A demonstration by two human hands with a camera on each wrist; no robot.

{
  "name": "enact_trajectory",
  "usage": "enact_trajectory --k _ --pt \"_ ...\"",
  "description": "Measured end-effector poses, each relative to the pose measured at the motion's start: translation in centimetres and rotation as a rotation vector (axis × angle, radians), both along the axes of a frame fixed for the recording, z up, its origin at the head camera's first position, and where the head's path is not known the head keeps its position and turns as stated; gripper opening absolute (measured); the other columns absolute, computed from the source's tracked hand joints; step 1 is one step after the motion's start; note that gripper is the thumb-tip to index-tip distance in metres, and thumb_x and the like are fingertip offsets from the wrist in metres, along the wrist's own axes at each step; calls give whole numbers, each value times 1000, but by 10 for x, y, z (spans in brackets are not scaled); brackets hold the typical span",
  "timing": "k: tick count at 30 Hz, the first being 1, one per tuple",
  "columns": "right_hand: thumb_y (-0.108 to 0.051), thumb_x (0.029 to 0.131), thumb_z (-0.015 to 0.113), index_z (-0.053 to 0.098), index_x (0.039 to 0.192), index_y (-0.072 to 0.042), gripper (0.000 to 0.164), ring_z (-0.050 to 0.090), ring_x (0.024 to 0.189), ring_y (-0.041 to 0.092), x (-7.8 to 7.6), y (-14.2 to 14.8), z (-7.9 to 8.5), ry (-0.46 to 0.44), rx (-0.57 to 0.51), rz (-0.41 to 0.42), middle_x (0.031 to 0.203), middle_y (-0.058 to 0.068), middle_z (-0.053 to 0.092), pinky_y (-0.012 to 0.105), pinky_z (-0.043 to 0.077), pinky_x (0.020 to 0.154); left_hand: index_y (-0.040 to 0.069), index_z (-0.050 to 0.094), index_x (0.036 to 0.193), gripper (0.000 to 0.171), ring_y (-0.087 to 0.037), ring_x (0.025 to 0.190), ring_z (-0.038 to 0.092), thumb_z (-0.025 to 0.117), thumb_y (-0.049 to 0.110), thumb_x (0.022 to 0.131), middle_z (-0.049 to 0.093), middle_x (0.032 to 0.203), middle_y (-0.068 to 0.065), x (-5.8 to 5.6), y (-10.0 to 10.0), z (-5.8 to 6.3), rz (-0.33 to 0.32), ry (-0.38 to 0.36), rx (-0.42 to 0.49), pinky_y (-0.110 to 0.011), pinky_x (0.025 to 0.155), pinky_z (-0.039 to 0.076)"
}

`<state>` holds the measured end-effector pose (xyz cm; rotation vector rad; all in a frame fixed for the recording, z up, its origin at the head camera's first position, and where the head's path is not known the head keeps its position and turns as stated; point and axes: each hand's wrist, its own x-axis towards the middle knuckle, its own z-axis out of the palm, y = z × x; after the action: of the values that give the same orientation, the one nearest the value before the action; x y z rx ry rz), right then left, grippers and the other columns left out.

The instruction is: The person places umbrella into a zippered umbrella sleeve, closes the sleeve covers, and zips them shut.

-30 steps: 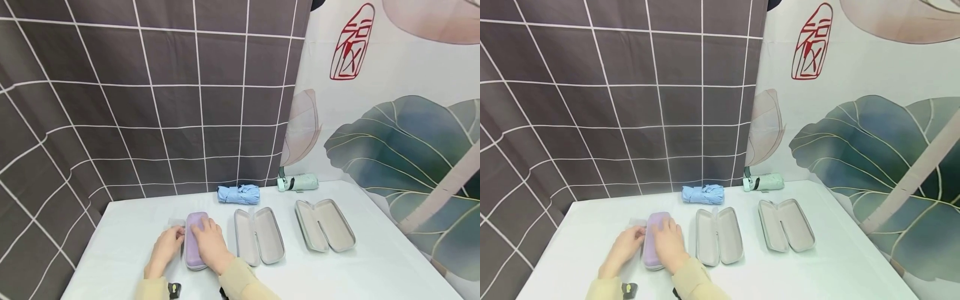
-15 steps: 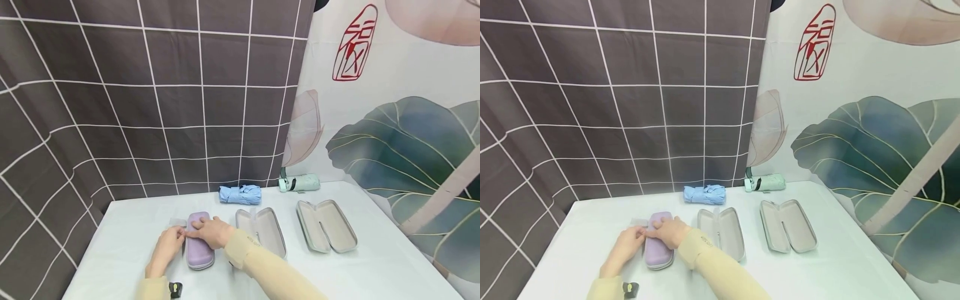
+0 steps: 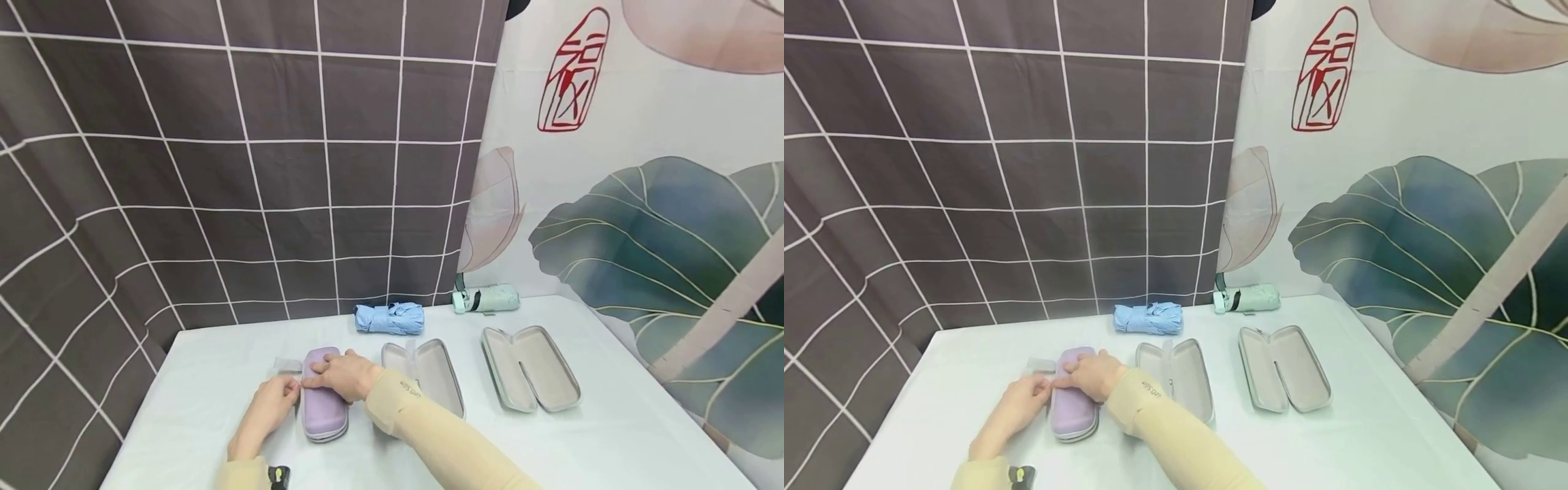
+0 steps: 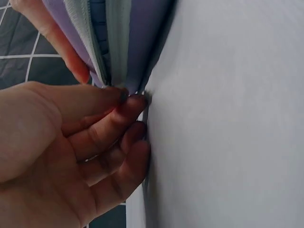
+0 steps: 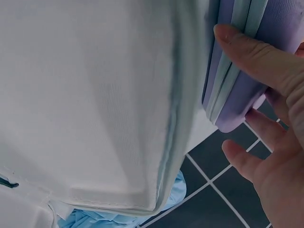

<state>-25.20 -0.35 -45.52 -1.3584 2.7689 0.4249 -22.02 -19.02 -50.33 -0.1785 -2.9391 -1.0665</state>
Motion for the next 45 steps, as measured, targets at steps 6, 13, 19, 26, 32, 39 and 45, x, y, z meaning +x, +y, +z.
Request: enact_trajectory --k 6,13,19,26,32,39,45 --pt "-22 74 84 47 140 -47 80 46 128 15 4 -7 -2 18 -12 -43 145 -12 46 44 46 95 8 59 80 15 -14 63 49 57 6 95 55 69 2 8 -5 1 -15 -75 22 -30 59 43" --pt "-28 71 87 51 137 -48 77 48 123 13 8 -15 -4 81 23 -86 137 -13 52 41 45 96 10 57 78 16 -15 60 44 58 4 93 48 64 1 16 -8 4 -31 -116 39 -29 59 37" --pt "-38 63 91 53 135 -45 83 43 127 12 10 -17 -6 79 21 -81 133 -10 50 33 38 103 9 59 81 16 -15 55 47 57 5 95 51 62 -1 22 -15 4 -38 -187 75 -26 52 37" --pt "-35 58 94 54 134 -41 86 34 136 13 4 -14 -4 -18 -36 -63 140 -10 44 31 31 109 8 61 83 13 -17 58 50 57 8 95 54 64 -2 24 -20 7 -65 -203 101 -27 54 40" --pt "-32 53 95 57 127 -41 84 40 129 9 3 -20 0 -68 -54 -100 134 -12 48 32 35 105 7 60 82 13 -18 60 51 56 3 94 53 66 -3 25 -22 10 -56 -220 101 -28 55 41" --pt "-33 52 96 57 122 -42 81 45 115 11 4 -27 4 -93 -67 -177 127 -12 48 35 40 99 6 60 83 13 -18 65 51 54 -1 91 51 68 -3 24 -27 10 -58 -213 110 -29 58 46" --pt "-35 51 97 56 120 -42 81 41 117 13 1 -29 1 -113 -84 -209 128 -12 45 34 38 100 5 60 83 13 -18 65 51 54 -1 92 51 69 -3 23 -32 11 -65 -218 116 -28 59 46"
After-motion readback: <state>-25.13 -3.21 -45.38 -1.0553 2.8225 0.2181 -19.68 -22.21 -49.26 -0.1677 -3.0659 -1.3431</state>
